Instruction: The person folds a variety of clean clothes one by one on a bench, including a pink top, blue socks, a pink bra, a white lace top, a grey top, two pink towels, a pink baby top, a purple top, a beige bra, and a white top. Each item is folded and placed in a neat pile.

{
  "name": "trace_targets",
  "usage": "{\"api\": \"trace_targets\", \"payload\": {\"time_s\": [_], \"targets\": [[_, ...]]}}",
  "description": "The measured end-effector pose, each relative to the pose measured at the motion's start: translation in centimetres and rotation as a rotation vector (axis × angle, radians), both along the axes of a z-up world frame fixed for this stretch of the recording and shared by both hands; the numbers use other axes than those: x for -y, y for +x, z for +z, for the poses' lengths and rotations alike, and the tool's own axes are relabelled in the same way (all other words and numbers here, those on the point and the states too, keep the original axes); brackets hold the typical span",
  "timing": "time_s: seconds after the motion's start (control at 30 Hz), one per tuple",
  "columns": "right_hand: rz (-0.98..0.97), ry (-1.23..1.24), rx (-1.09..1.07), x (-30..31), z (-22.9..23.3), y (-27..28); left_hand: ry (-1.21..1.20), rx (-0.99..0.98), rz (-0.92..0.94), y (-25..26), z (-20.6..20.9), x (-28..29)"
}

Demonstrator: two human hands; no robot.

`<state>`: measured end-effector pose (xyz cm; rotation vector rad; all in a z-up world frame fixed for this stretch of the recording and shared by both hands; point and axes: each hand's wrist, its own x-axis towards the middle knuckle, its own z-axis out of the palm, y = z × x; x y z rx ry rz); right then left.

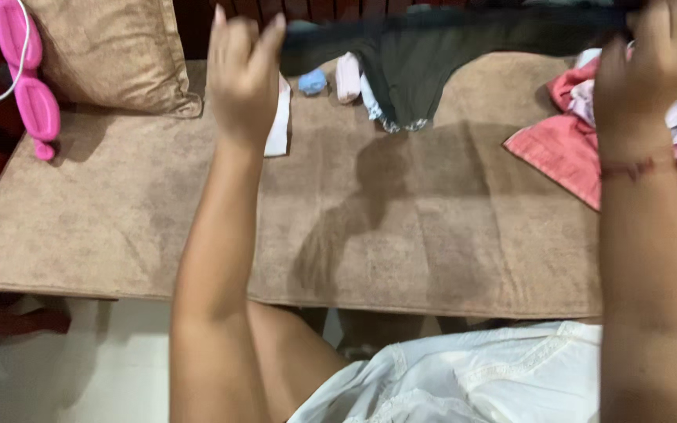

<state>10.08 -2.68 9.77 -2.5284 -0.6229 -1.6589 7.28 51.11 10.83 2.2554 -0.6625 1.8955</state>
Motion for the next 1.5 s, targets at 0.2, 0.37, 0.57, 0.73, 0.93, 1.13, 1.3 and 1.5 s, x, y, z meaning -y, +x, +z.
{"api": "trace_targets", "payload": {"time_s": [0.2, 0.37, 0.57, 0.73, 0.93, 1.13, 1.3, 1.5], "targets": [[-0.047, -0.259, -0.132, -1.2, -9.3, -11.4, 0.036, -0.384, -0.223, -10.9, -12.9, 0.8], [0.075, -0.28, -0.489, -3.0, -12.8, -18.7, -0.001, -0.742, -0.097, -18.2, -18.4, 1.7], [0.23, -0.267, -0.493, -7.0, -11.0, -21.3, -0.088, -0.917, -0.106, -20.3, -16.3, 5.2], [0.274, -0.243, -0.574, -12.7, -10.7, -20.9, -0.037, -0.993, -0.32, -18.2, -16.8, 11.5], [0.16, -0.212, -0.672, -14.8, -12.7, -18.2, 0.076, -1.034, -0.224, -14.9, -18.6, 13.6], [0.185, -0.177, -0.541, -14.1, -13.0, -18.7, 0.132, -1.019, -0.183, -14.9, -20.2, 12.7], [0.206, -0.244, -0.481, -12.9, -12.3, -21.8, 0.183, -0.768, -0.239, -16.8, -21.1, 11.4], [0.252, -0.246, -0.575, -13.0, -13.3, -23.0, 0.236, -0.812, -0.268, -18.2, -21.2, 10.9]]}}
